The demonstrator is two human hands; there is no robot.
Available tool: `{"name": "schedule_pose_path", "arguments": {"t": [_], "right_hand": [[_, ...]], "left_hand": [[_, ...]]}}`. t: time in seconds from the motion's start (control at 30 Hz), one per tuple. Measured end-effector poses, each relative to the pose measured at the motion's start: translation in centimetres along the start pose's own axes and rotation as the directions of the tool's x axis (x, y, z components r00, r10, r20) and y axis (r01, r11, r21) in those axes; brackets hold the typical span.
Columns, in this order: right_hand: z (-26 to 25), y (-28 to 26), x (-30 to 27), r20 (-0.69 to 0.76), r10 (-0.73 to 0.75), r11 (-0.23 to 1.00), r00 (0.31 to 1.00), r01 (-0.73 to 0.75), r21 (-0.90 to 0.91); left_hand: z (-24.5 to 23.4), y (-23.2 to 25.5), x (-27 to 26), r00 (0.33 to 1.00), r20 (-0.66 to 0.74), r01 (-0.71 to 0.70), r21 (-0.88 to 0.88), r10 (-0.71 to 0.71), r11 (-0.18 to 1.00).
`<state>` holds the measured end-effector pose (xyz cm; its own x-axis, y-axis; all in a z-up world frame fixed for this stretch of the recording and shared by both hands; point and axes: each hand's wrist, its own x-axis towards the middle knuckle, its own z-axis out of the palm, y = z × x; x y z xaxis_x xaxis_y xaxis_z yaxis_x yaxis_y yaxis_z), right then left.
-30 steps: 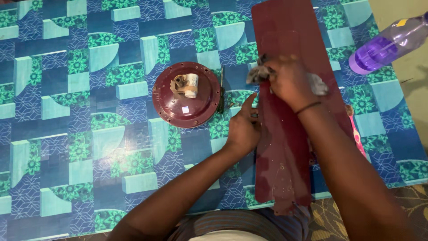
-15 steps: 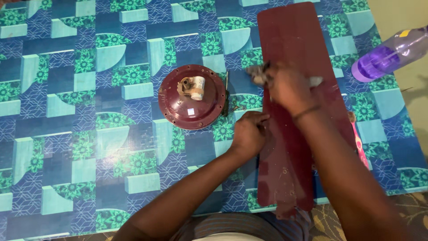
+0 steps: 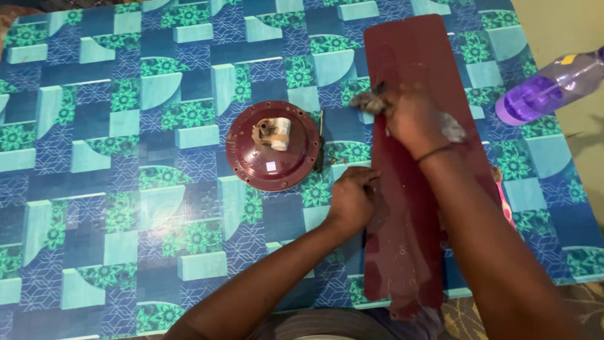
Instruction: The person cleans maroon ceiling fan blades on a patterned table. They wipe each blade with a cloth, spray a cleaning solution from a purple bottle, and continue wiping. The person handles the blades one at a time, turning them over to clean both sides.
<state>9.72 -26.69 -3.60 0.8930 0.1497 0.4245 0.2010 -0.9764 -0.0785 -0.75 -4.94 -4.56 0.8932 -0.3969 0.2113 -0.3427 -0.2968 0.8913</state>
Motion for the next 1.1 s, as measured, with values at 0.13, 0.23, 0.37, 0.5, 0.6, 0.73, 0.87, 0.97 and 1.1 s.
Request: {"name": "schedule_pose_path", "arguments": {"t": [0.13, 0.23, 0.37, 0.5, 0.6, 0.73, 0.87, 0.97, 1.1], "right_hand": [[2.3, 3.5, 2.7, -0.044, 0.087, 0.993, 0.995, -0.083, 0.080], [3.1, 4.7, 4.3, -0.041, 0.119, 0.992, 0.992, -0.117, 0.038], [2.7, 4.5, 4.9, -0.030, 0.164, 0.986, 0.986, -0.164, 0.024], [1.2, 2.5, 3.4, 0.022, 0.129, 0.991, 0.991, -0.130, 0.043], [0.4, -0.5, 1.1, -0.024, 0.007, 0.999, 1.000, -0.008, -0.050], [-1.2, -3.4, -2.1, 0.080, 0.056, 0.991, 0.995, -0.065, 0.118], [-1.5, -3.5, -2.4, 0.042, 0.050, 0.990, 0.998, -0.055, 0.133], [-0.5, -1.0, -0.5, 0.086, 0.081, 0.995, 0.993, -0.086, 0.050], [1.3, 2.9, 2.7, 0.060, 0.142, 0.990, 0.988, -0.142, -0.014]], "left_hand": [[0.0, 0.0, -0.1, 1.000, 0.009, 0.022, -0.016, -0.022, 1.000], [0.1, 0.1, -0.2, 1.000, 0.001, 0.031, -0.022, -0.031, 0.999], [0.4, -0.1, -0.2, 0.999, -0.034, 0.012, -0.018, -0.013, 1.000], [0.4, -0.2, -0.3, 0.999, -0.034, 0.022, -0.004, -0.022, 1.000], [0.5, -0.3, -0.1, 0.999, -0.052, 0.000, 0.016, 0.001, 1.000], [0.4, -0.2, -0.1, 0.999, -0.041, 0.007, 0.021, -0.006, 1.000], [0.1, 0.0, -0.2, 0.998, -0.016, 0.062, 0.004, -0.062, 0.998], [0.3, 0.2, -0.2, 0.999, -0.044, 0.001, 0.033, 0.001, 0.999], [0.2, 0.3, -0.3, 0.997, -0.014, 0.075, -0.004, -0.075, 0.997]]}}
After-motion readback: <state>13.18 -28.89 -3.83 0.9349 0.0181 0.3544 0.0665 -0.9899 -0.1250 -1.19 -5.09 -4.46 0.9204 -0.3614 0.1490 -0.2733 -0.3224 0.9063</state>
